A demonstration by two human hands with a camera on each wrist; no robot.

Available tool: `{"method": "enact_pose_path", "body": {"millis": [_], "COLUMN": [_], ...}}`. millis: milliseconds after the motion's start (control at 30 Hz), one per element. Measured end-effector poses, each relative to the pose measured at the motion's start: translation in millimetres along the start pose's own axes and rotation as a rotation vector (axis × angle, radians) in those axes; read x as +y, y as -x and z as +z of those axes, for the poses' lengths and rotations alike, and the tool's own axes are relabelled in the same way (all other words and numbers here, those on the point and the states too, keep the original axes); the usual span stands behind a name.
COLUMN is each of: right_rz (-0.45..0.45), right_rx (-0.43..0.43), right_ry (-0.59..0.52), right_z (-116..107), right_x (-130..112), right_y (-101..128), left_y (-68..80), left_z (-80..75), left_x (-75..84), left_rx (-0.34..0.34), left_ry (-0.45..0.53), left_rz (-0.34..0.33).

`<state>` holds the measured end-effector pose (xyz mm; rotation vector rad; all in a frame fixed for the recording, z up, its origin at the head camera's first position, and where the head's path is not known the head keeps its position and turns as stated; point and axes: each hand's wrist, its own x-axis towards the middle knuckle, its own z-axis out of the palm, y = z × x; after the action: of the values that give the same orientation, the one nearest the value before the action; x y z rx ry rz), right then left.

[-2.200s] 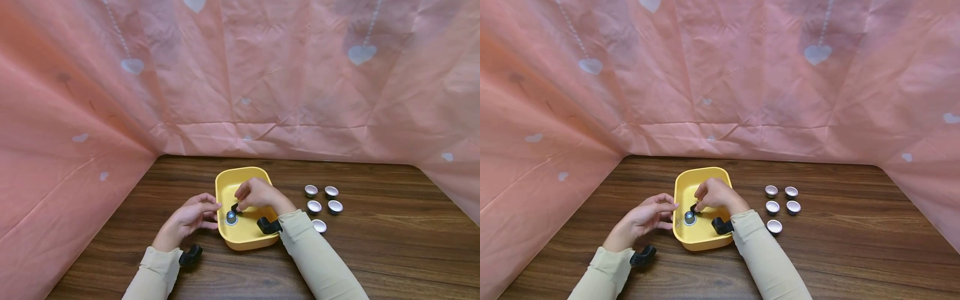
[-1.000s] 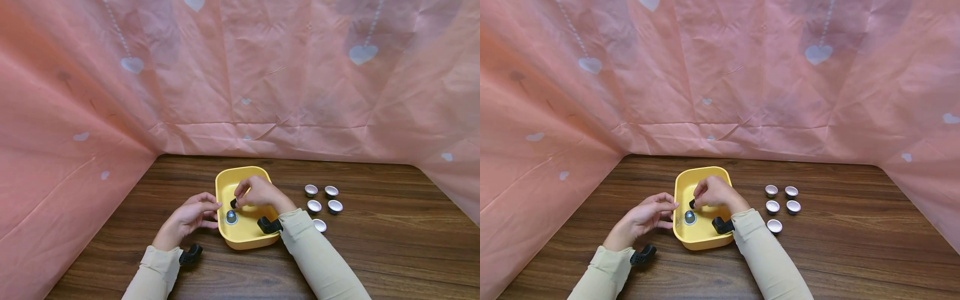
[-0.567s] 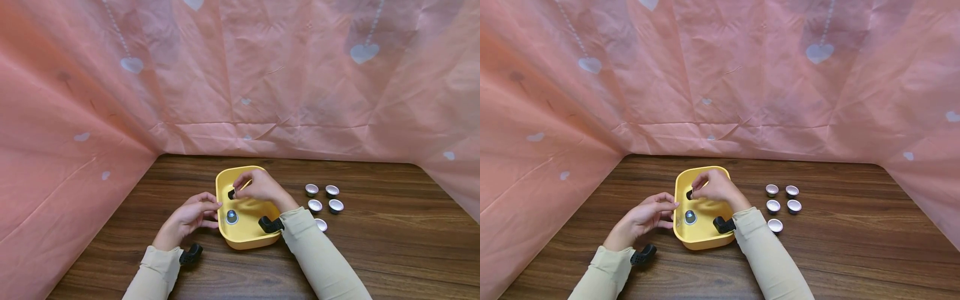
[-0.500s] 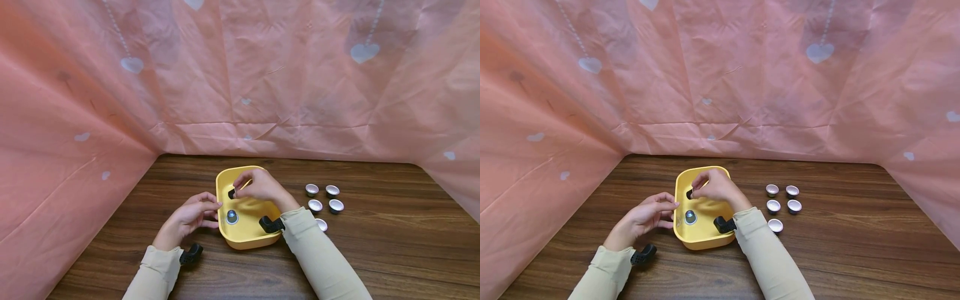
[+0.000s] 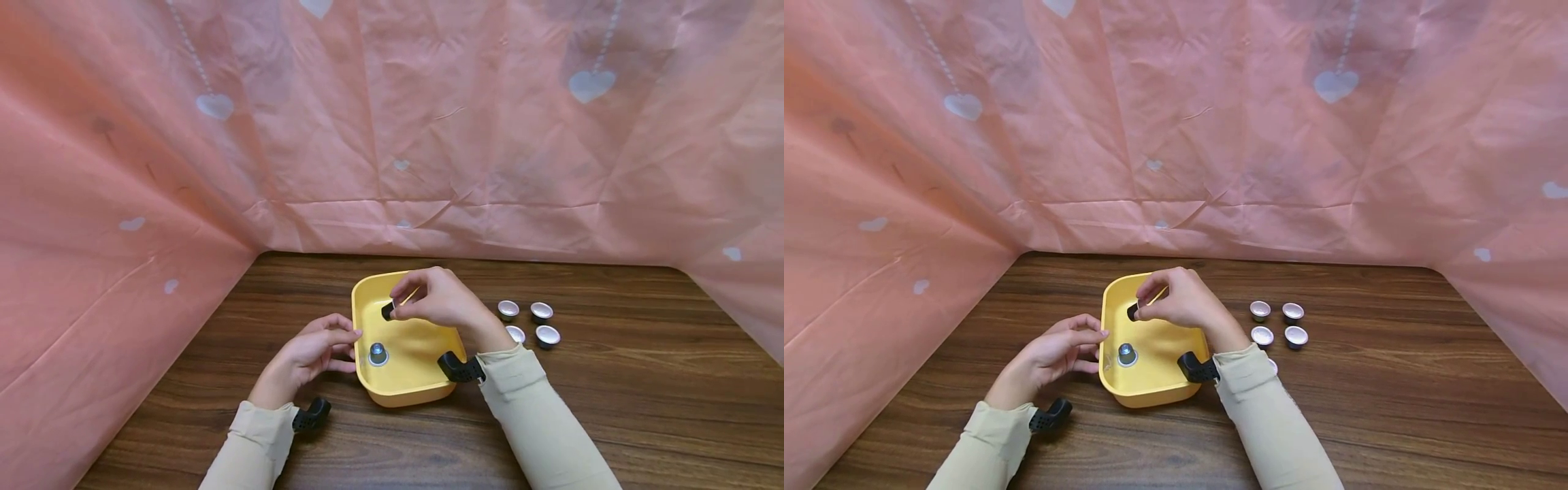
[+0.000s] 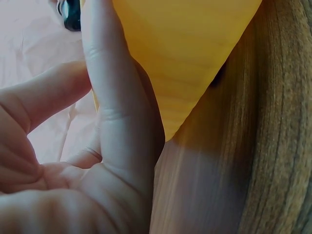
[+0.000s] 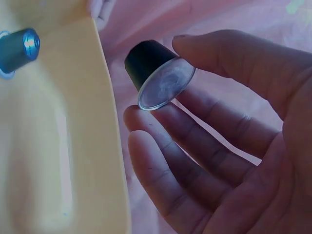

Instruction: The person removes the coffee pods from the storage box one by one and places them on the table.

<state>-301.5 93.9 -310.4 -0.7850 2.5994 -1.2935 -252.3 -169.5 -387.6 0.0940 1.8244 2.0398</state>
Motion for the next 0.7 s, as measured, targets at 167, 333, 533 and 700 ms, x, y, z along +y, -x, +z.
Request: {"method": "enact_pose_path", "body": {"millis": [167, 333, 533, 700], "right_rz": [0.014, 0.001, -0.001, 0.007], "right_rx": [0.023, 0.026, 0.027, 0.036], "right_ry": [-0.015, 0.014, 0.006, 0.023], "right_z": [-8.4, -14.9, -19.5, -23.2], "right_x": [-0.7, 2.4, 5.7, 8.1], "right_y": [11.6, 17.2, 20.0, 22.7], "left_y": [0.6, 0.8, 0.7, 0.6], "left_z": [1.0, 1.7, 1.7, 1.6], "left_x": [0.4, 1.2, 1.3, 1.0], "left_rx": [0.006, 0.01, 0.017, 0.022], "left_ry": [-0.003, -0.011, -0.007, -0.008], "left_rz": [-0.003, -0.006, -0.012, -0.017]}}
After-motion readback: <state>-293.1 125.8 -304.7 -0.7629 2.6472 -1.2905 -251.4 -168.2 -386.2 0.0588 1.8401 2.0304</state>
